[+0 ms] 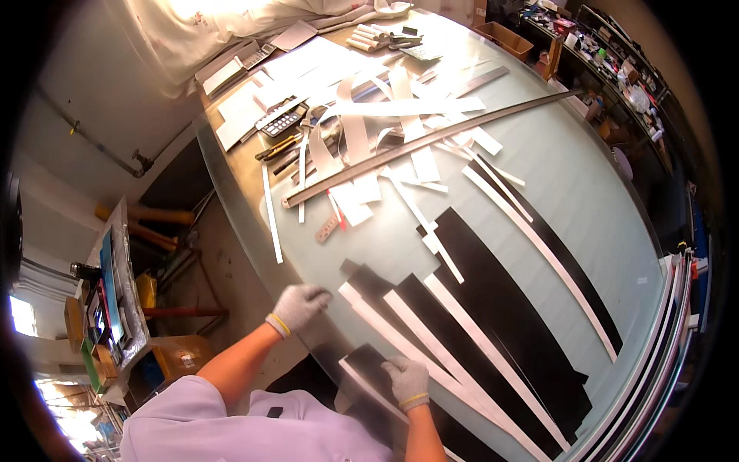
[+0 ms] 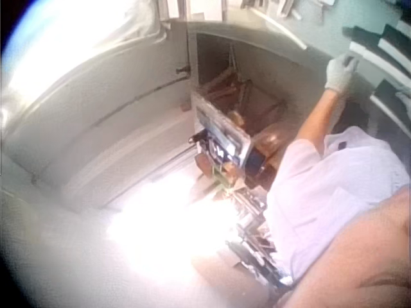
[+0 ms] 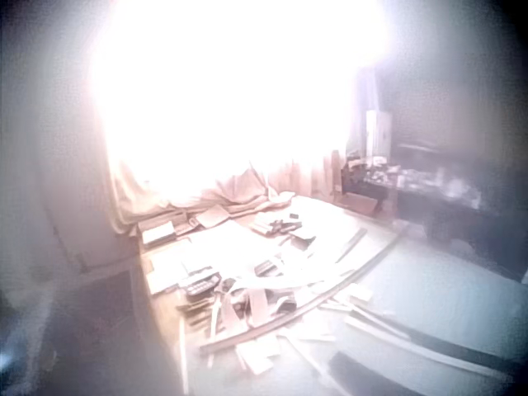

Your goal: The person arranges black and white strips on a large curved glass surface. They use a ruler to measure spacing and align the strips in a parallel pattern. The person repeatedly picks up strips, places them on the glass, and adjusts their positions to ensure even gaps between them.

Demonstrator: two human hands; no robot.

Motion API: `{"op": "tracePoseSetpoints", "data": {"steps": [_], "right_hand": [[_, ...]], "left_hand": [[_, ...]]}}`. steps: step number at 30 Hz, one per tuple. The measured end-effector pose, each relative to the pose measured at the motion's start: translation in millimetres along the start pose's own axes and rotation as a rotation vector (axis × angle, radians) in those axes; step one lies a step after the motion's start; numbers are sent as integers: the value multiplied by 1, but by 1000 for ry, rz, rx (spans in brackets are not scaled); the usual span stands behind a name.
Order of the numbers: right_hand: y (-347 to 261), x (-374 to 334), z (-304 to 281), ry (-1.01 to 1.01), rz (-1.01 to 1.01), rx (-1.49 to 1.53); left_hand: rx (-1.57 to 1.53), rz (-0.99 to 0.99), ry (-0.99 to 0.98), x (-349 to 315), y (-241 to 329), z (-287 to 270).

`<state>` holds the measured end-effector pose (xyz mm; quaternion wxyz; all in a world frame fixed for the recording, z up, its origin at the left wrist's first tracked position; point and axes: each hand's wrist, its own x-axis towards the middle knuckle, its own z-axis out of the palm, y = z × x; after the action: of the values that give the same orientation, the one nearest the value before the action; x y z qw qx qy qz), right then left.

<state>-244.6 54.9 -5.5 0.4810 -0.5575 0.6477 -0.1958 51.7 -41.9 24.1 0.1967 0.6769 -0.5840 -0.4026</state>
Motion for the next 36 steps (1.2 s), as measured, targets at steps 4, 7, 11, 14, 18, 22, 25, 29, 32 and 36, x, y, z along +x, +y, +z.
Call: {"op": "tracePoseSetpoints", "data": {"steps": [4,7,11,14,18,22,25,29,32,36], "right_hand": [[2,-5,0,6,-107,-114],[-7,0,-1,19,-48,-170],[2,-1,3,15,22,-234],[3,-1,7,41,59,-224],[4,0,10,49,112,-204],[13,-2,14,36,135,-256],[17,-4,16,17,127,-296],[17,-4,17,9,87,-338],[12,12,15,15,-27,-284],[-2,-4,14,44,194,-237]], "left_hand": [[-88,79,385,117,-37,-55],[-42,268,801,229,-31,-113],[64,229,735,349,-25,-147],[322,254,388,390,-6,-135],[383,85,311,411,34,-129],[432,54,209,427,67,-111],[487,192,250,430,81,-93],[504,63,407,452,74,-72],[784,217,552,497,23,-109],[1117,391,104,419,120,-154]]}}
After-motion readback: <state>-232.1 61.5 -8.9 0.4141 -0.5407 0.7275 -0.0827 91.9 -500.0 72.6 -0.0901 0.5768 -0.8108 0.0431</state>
